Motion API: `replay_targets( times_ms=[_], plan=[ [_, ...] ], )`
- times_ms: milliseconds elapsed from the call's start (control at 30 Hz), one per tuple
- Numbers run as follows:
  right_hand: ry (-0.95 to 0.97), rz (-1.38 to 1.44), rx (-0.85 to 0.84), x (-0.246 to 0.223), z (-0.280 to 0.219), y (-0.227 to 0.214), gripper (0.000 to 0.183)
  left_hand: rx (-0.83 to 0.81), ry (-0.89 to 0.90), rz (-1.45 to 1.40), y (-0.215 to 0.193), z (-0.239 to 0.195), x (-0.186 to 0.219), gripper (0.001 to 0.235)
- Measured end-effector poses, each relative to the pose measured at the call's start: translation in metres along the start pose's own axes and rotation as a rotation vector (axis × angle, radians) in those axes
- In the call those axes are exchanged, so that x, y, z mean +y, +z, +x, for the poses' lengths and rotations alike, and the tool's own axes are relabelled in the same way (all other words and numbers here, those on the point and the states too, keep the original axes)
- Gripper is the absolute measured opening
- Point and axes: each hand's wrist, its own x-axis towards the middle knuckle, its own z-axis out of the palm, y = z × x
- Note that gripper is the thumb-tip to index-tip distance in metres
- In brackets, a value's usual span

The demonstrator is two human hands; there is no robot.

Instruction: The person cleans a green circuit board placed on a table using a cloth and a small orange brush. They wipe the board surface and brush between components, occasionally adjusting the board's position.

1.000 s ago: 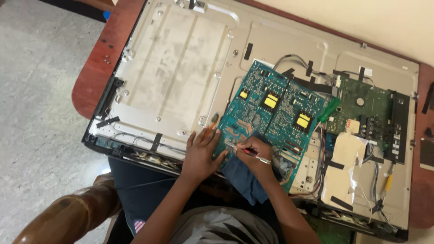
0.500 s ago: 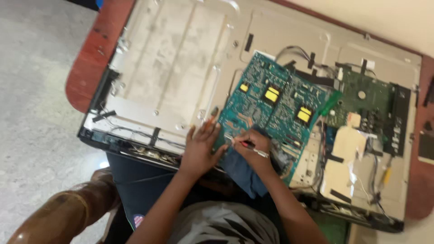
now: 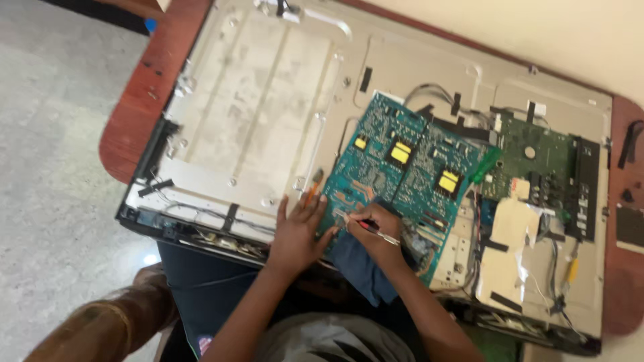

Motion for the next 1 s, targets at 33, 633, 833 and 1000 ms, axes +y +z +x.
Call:
replay_targets(
  times_ms=[33,633,833,1000],
  plan=[
    [0.009,0.043,-0.01,0.001,-0.005,0.0,0.01,-0.014,-0.007,0.007,0.002,-0.003,0.0,0.066],
    [0.113,-0.133,0.326,-0.043,-0.023,0.033,0.008,0.039,0.009,0.001,0.013,-0.009,-0.004,0.064],
    [0.003,-0.121,0.456,-0.045,-0.03,0.05,0.01,0.044,0.03,0.002,0.013,-0.014,-0.007,0.067],
    [0.02,-0.021,0.456,-0.031,-0.02,0.052,0.008,0.038,0.024,0.016,0.009,-0.001,-0.008,0.068]
  ],
)
